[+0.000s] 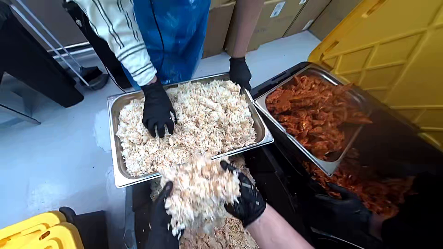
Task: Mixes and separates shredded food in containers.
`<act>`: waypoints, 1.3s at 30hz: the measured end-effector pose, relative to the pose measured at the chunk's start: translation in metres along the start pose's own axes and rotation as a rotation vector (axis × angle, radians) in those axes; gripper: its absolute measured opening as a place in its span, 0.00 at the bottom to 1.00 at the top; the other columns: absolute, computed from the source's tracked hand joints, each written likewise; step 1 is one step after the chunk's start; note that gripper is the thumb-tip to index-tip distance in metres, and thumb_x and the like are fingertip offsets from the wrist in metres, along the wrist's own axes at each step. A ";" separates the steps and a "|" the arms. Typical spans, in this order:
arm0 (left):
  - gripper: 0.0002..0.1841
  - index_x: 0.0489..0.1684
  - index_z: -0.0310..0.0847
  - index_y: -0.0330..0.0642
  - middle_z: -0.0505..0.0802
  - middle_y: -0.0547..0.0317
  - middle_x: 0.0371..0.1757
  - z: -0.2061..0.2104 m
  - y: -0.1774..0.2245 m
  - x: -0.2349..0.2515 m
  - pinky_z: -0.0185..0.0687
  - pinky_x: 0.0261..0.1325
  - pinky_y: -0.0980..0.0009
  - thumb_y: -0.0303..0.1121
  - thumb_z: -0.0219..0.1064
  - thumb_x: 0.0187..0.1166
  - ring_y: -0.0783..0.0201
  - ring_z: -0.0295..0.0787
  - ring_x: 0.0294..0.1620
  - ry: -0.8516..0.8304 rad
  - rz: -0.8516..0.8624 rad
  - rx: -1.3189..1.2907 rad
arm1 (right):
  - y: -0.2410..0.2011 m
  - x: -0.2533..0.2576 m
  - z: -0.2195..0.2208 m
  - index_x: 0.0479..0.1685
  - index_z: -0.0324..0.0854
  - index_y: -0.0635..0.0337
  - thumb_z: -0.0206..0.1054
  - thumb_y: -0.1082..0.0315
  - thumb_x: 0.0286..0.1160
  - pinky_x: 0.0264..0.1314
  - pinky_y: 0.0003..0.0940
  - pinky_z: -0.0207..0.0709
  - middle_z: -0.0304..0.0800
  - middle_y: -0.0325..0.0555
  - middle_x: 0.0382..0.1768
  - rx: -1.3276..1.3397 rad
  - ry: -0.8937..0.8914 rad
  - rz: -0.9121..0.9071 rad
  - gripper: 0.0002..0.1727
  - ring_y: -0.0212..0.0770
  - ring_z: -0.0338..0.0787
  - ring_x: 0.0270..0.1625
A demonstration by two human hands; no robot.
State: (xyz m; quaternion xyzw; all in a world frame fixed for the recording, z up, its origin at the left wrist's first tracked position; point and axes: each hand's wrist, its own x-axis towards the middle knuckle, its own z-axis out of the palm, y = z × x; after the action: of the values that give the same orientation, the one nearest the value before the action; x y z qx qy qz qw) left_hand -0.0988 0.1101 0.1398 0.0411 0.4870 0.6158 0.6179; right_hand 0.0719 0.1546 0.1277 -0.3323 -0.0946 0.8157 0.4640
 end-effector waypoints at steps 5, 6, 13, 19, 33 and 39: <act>0.12 0.48 0.82 0.46 0.92 0.63 0.31 0.041 0.047 0.065 0.89 0.29 0.71 0.39 0.53 0.90 0.70 0.91 0.29 0.016 0.082 0.080 | -0.049 0.071 0.065 0.55 0.80 0.48 0.50 0.44 0.90 0.40 0.40 0.88 0.91 0.41 0.40 -0.332 0.155 -0.049 0.21 0.38 0.92 0.42; 0.11 0.53 0.80 0.48 0.92 0.62 0.37 0.046 0.054 0.073 0.90 0.33 0.67 0.41 0.55 0.89 0.68 0.92 0.34 0.061 0.072 0.145 | -0.058 0.081 0.073 0.62 0.78 0.48 0.56 0.39 0.84 0.43 0.48 0.87 0.89 0.46 0.47 -0.424 0.274 -0.006 0.25 0.45 0.91 0.47; 0.22 0.78 0.70 0.32 0.84 0.56 0.70 -0.033 0.020 0.005 0.86 0.56 0.73 0.29 0.53 0.87 0.73 0.85 0.61 0.120 0.359 0.575 | -0.055 0.006 0.011 0.81 0.72 0.55 0.60 0.66 0.86 0.58 0.43 0.87 0.87 0.47 0.64 -0.828 0.358 -0.276 0.24 0.41 0.90 0.59; 0.33 0.89 0.60 0.32 0.71 0.35 0.87 -0.147 -0.102 0.066 0.55 0.90 0.48 0.46 0.57 0.91 0.44 0.63 0.89 -0.029 -0.513 1.382 | 0.066 0.063 -0.142 0.90 0.63 0.59 0.67 0.45 0.82 0.91 0.57 0.56 0.57 0.63 0.91 -1.697 0.208 0.328 0.42 0.60 0.60 0.92; 0.26 0.86 0.57 0.25 0.70 0.30 0.85 -0.154 -0.158 -0.031 0.60 0.84 0.53 0.31 0.50 0.94 0.44 0.66 0.85 0.190 -0.783 0.925 | 0.121 -0.075 -0.177 0.89 0.63 0.59 0.47 0.51 0.95 0.84 0.57 0.61 0.67 0.62 0.85 -0.994 0.490 0.945 0.31 0.57 0.68 0.85; 0.27 0.86 0.55 0.27 0.73 0.30 0.79 -0.142 -0.165 -0.067 0.69 0.75 0.55 0.38 0.35 0.97 0.49 0.74 0.74 0.488 -0.695 0.585 | 0.041 -0.084 -0.048 0.64 0.64 0.99 0.39 0.84 0.88 0.65 0.24 0.70 0.76 0.88 0.61 -0.774 0.444 0.441 0.19 0.48 0.81 0.59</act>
State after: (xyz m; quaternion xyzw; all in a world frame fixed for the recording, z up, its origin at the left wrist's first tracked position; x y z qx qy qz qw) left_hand -0.0566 -0.0612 -0.0049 -0.0971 0.7538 0.2037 0.6171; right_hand 0.1028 0.0557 0.1104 -0.6579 -0.2167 0.7090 0.1322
